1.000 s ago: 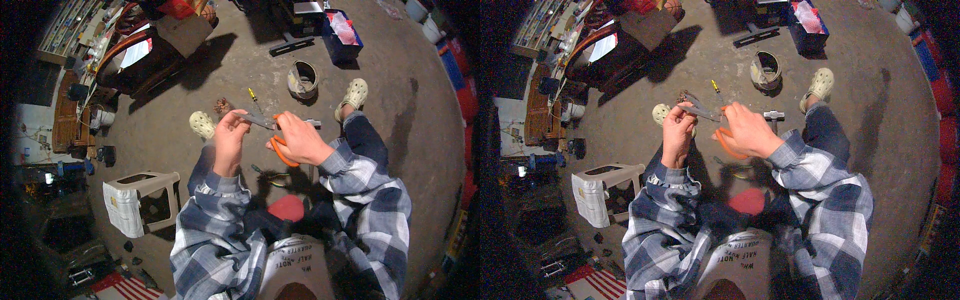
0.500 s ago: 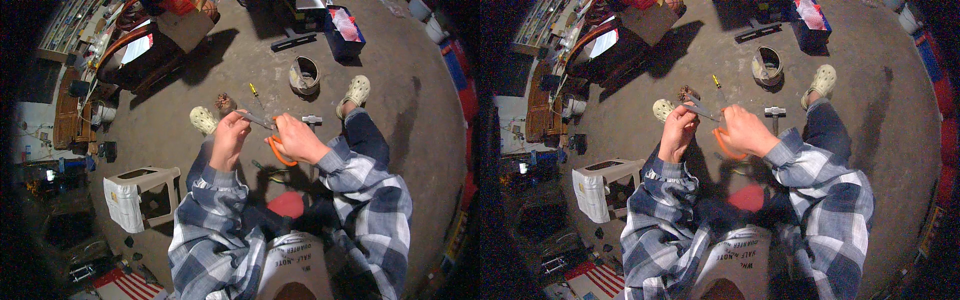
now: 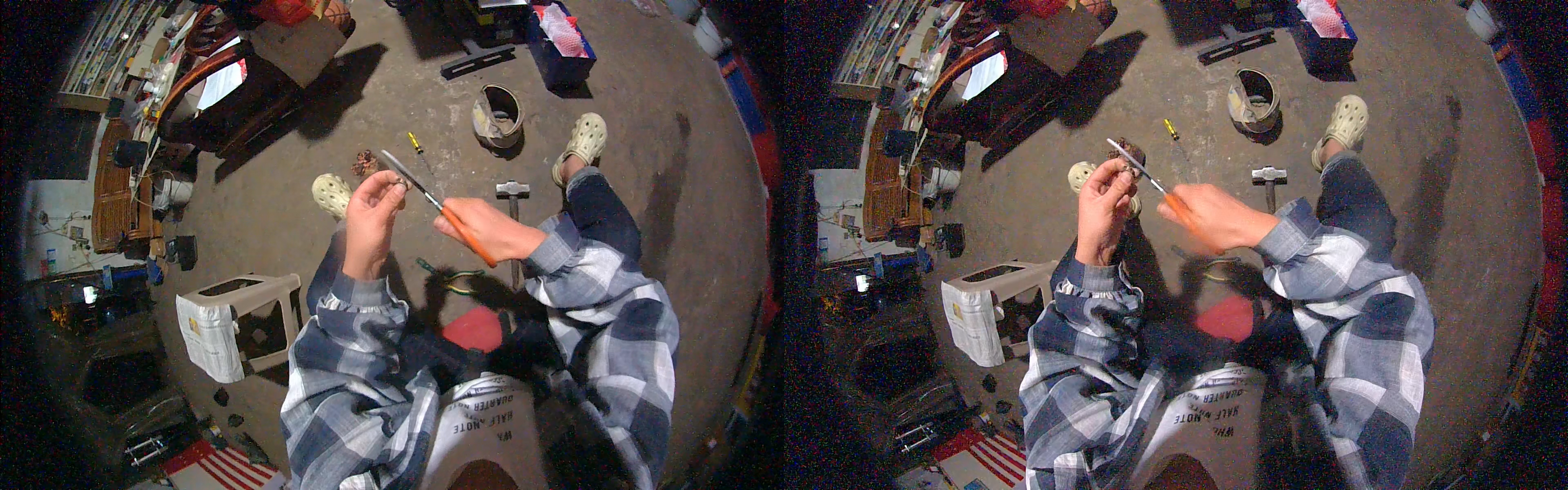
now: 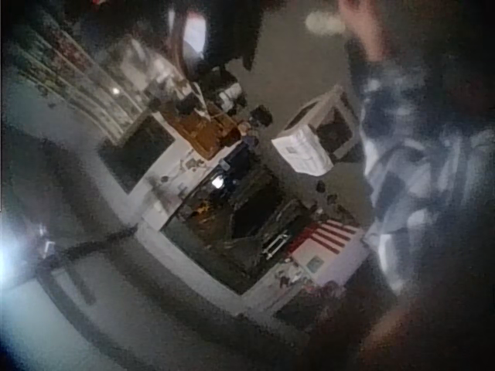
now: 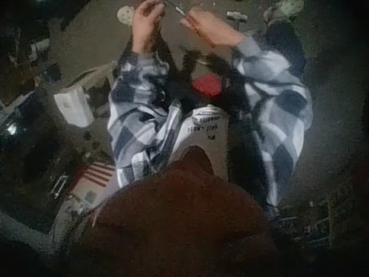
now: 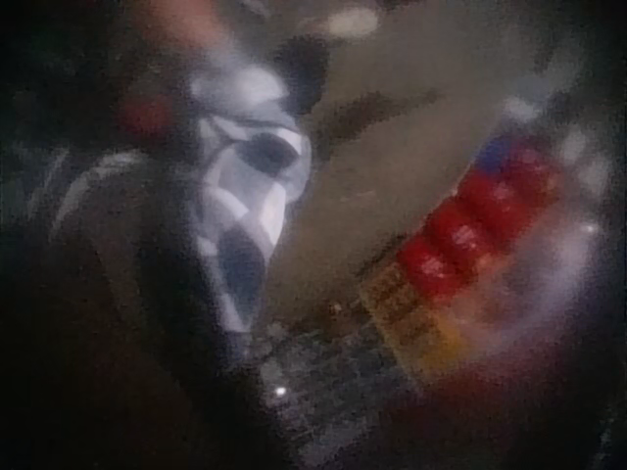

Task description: The person sits on the floor and uses pliers, a hammer, and scissors to manipulate small metal pieces. They repeatedly grip, cut, and strike the parts, then place them into a small container.

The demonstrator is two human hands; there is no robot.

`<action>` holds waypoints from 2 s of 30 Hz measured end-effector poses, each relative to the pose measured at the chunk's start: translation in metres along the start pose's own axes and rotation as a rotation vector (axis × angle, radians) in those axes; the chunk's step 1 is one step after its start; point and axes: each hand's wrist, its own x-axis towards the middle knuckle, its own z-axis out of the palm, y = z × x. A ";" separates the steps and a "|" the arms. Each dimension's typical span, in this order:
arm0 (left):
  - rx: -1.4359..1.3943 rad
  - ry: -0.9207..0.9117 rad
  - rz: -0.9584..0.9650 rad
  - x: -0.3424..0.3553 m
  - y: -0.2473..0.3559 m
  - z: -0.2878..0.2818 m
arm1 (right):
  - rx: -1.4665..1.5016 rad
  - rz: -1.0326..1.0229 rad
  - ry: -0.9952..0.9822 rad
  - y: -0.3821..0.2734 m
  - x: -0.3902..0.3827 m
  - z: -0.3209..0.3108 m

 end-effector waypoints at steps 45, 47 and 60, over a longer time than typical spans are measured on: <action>-0.075 -0.002 0.121 0.006 -0.013 0.004 | -0.577 -0.004 0.351 0.005 0.013 0.013; -0.077 -0.001 0.090 0.005 -0.010 0.002 | -0.546 0.014 0.333 0.007 0.014 0.012; -0.234 -0.056 0.046 0.002 0.001 0.011 | -0.288 -0.022 0.407 -0.007 0.008 0.001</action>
